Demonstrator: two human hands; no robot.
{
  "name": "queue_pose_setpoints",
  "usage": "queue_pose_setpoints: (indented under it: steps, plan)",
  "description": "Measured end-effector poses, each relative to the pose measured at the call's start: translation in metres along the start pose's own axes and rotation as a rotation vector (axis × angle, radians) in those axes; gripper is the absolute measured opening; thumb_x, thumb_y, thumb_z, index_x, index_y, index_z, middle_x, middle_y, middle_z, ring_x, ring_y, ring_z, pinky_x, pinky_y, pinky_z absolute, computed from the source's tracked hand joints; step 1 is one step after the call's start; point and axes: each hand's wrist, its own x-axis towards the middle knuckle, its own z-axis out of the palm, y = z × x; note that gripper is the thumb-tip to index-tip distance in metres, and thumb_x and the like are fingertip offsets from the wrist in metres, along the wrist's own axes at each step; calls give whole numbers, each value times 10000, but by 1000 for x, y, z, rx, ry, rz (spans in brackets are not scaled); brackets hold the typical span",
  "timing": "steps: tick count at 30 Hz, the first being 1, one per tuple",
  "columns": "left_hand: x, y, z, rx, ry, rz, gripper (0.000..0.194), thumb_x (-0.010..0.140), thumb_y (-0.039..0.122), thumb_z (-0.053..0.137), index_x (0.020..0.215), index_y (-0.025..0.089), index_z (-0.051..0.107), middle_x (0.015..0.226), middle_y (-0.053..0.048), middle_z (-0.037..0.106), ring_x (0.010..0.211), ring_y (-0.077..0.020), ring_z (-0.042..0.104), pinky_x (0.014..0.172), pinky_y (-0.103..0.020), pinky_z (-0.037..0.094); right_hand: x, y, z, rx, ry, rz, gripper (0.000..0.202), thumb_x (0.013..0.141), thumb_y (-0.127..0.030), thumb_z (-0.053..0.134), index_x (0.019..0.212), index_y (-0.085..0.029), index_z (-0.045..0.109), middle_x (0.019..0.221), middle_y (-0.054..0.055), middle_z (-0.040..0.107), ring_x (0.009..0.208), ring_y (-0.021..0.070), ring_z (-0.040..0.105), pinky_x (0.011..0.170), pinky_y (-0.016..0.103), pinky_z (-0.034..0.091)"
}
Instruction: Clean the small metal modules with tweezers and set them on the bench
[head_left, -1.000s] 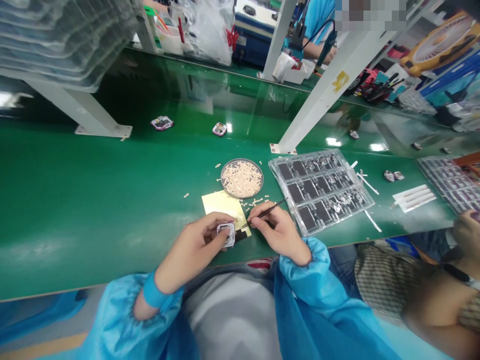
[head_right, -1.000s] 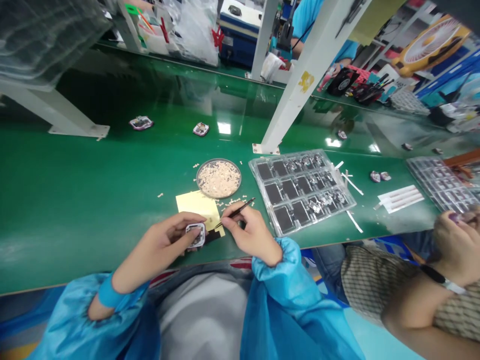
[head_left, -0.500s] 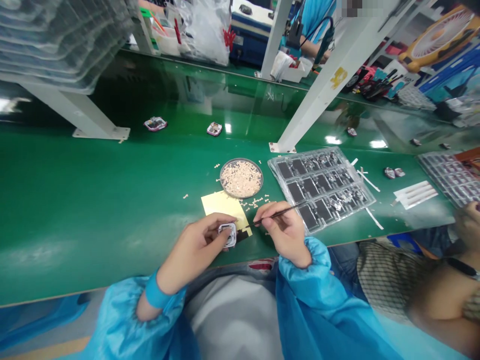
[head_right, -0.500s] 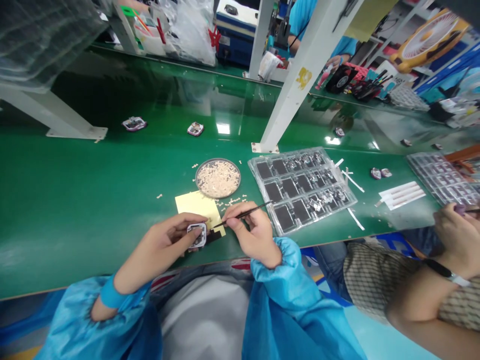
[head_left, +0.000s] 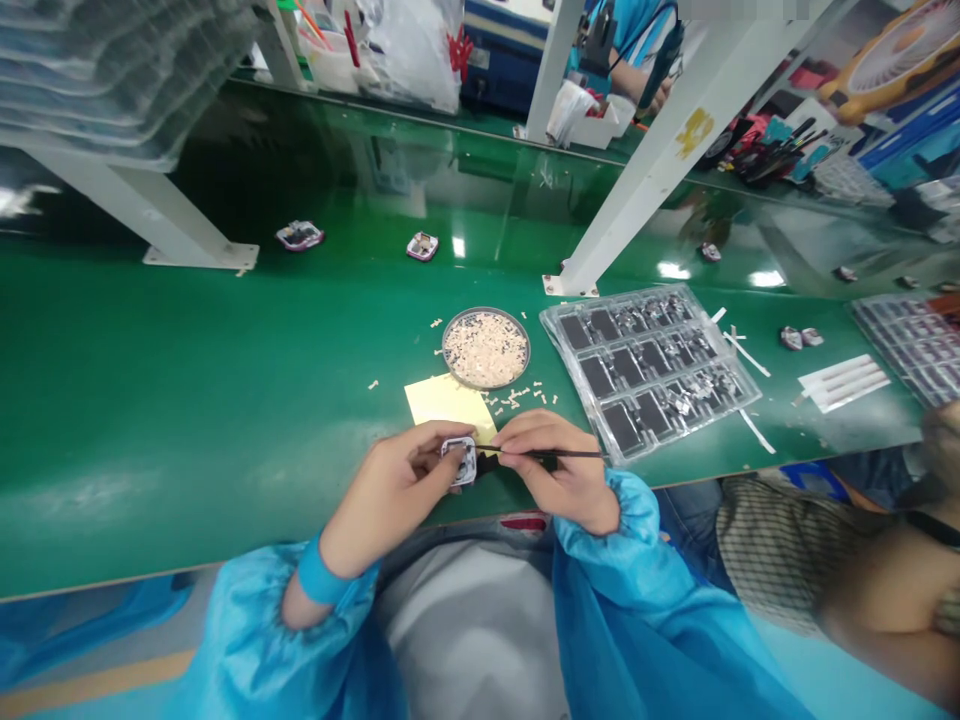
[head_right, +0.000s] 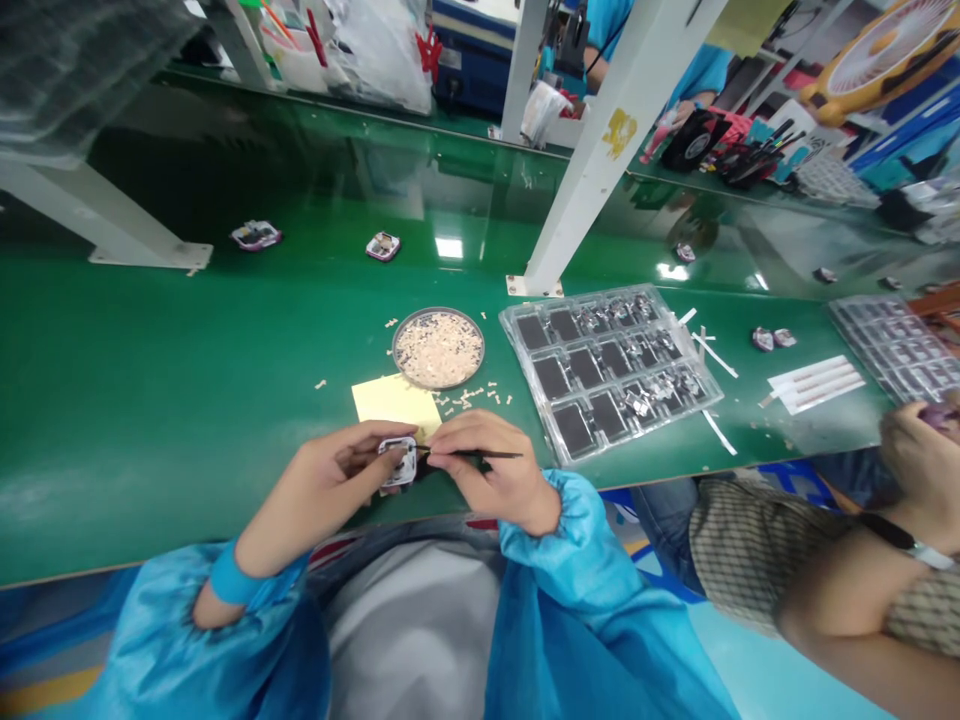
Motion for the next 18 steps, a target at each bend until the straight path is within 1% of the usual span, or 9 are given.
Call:
queue_pose_setpoints:
  steps: [10, 13, 18]
  plan:
    - [0, 2, 0, 5, 14, -6, 294, 906, 352, 642, 1129, 171, 705, 791, -45, 760, 632, -173, 692, 550, -244, 551, 0, 0, 1, -32, -5, 31, 201, 860, -110, 709, 1011, -242, 704, 945, 74, 766, 906, 228, 720, 803, 423, 612]
    - [-1, 4, -1, 12, 18, -4, 306, 914, 373, 635, 1130, 177, 726, 782, -44, 756, 595, -158, 664, 514, -230, 528, -2, -1, 0, 11, 21, 48, 217, 849, -112, 717, 1021, -242, 697, 932, 71, 760, 885, 229, 719, 794, 424, 610]
    - [-2, 5, -4, 25, 27, -2, 371, 911, 438, 634, 1154, 186, 755, 814, -49, 763, 525, -129, 594, 466, -215, 492, -5, 0, -2, 5, 15, 124, 153, 863, -177, 719, 996, -243, 683, 902, 66, 755, 874, 230, 713, 799, 427, 606]
